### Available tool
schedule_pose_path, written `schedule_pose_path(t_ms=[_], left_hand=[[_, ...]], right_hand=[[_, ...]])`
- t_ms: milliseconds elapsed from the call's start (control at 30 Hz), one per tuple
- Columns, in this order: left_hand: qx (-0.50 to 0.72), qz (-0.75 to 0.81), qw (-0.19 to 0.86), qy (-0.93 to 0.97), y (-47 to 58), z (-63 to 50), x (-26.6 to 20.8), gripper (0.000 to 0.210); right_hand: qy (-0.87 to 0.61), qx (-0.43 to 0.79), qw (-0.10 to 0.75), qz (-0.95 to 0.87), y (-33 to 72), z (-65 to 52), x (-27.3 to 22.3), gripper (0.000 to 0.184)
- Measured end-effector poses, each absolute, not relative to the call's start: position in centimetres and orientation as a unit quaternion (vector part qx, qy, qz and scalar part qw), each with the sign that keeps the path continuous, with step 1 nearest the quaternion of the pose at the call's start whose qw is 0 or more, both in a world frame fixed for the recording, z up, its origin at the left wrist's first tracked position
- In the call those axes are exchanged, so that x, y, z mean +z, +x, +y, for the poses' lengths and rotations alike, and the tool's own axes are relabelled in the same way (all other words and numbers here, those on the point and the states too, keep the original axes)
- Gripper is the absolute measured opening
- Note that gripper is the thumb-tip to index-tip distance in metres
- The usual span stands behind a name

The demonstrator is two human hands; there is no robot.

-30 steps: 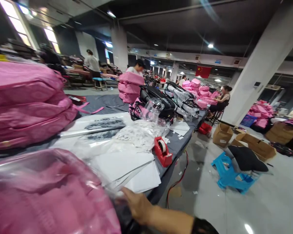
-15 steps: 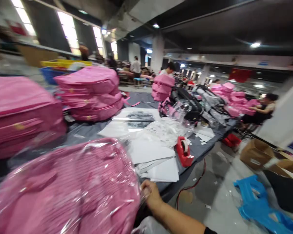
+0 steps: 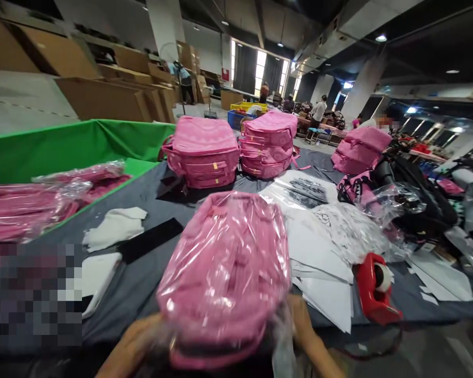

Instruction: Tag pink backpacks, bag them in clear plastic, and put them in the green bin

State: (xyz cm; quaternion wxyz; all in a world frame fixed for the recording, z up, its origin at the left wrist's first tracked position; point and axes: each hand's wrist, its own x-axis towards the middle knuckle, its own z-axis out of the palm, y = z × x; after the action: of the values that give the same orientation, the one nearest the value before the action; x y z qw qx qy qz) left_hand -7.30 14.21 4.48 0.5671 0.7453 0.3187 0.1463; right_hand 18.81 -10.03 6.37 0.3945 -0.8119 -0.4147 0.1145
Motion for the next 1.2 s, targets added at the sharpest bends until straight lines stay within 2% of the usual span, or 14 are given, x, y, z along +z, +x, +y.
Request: schedule_pose_path(t_ms=[67, 133, 200, 267, 333, 400, 500, 567, 633, 700, 800, 900, 1033, 1200], left_hand=[[0.173, 0.306, 0.582, 0.733, -6.2, 15.6, 5.4, 0.037], [0.248, 0.312, 0.57, 0.718, -5.4, 18.1, 6.3, 0.039], [0.352, 0.405, 0.515, 0.668, -5.7, 20.3, 6.6, 0.041], [0.397, 0.484, 0.487, 0.609, -7.2, 21.2, 6.0, 0.046], [0.375, 0.519, 0.516, 0.569, -9.2, 20.4, 4.6, 0.05], [0.267, 0.509, 0.584, 0.574, -10.6, 18.4, 3.3, 0.058], [0.076, 0.383, 0.619, 0.682, -10.0, 14.7, 3.2, 0.067], [0.049, 0.247, 0.564, 0.787, -7.5, 12.9, 4.0, 0.054], [0.065, 0.108, 0.496, 0.859, -3.7, 11.8, 4.7, 0.047], [0.078, -0.009, 0.436, 0.896, 0.5, 11.3, 4.4, 0.052], [0.151, -0.119, 0.292, 0.937, 5.7, 11.0, 2.3, 0.052], [0.234, -0.165, 0.166, 0.944, 8.1, 10.9, 0.4, 0.046], [0.263, -0.25, 0.138, 0.922, 8.8, 10.4, 0.2, 0.04], [0.288, -0.342, 0.111, 0.888, 9.1, 10.2, 1.8, 0.045]], right_hand=[[-0.803, 0.114, 0.404, -0.423, 21.5, -8.1, 8.2, 0.039], [-0.815, 0.083, 0.417, -0.394, 24.8, -6.6, 9.6, 0.034], [-0.83, 0.045, 0.429, -0.354, 27.3, -6.6, 10.1, 0.039], [-0.853, 0.028, 0.424, -0.303, 28.0, -8.5, 9.8, 0.043], [-0.879, 0.072, 0.401, -0.246, 26.9, -11.5, 8.7, 0.049], [-0.887, 0.16, 0.385, -0.199, 24.5, -14.4, 7.8, 0.057], [-0.867, 0.19, 0.413, -0.201, 20.4, -16.6, 7.8, 0.057], [-0.866, 0.127, 0.421, -0.238, 18.4, -16.2, 8.7, 0.057], [-0.882, 0.054, 0.375, -0.279, 17.2, -14.9, 9.4, 0.062], [-0.902, -0.008, 0.29, -0.32, 16.6, -13.6, 9.4, 0.064], [-0.913, -0.063, 0.167, -0.366, 16.3, -13.0, 8.3, 0.048], [-0.916, -0.075, 0.105, -0.379, 15.5, -13.9, 7.4, 0.04], [-0.896, -0.082, 0.084, -0.429, 12.9, -14.7, 6.9, 0.055], [-0.882, -0.084, 0.042, -0.461, 10.9, -14.4, 4.9, 0.055]])
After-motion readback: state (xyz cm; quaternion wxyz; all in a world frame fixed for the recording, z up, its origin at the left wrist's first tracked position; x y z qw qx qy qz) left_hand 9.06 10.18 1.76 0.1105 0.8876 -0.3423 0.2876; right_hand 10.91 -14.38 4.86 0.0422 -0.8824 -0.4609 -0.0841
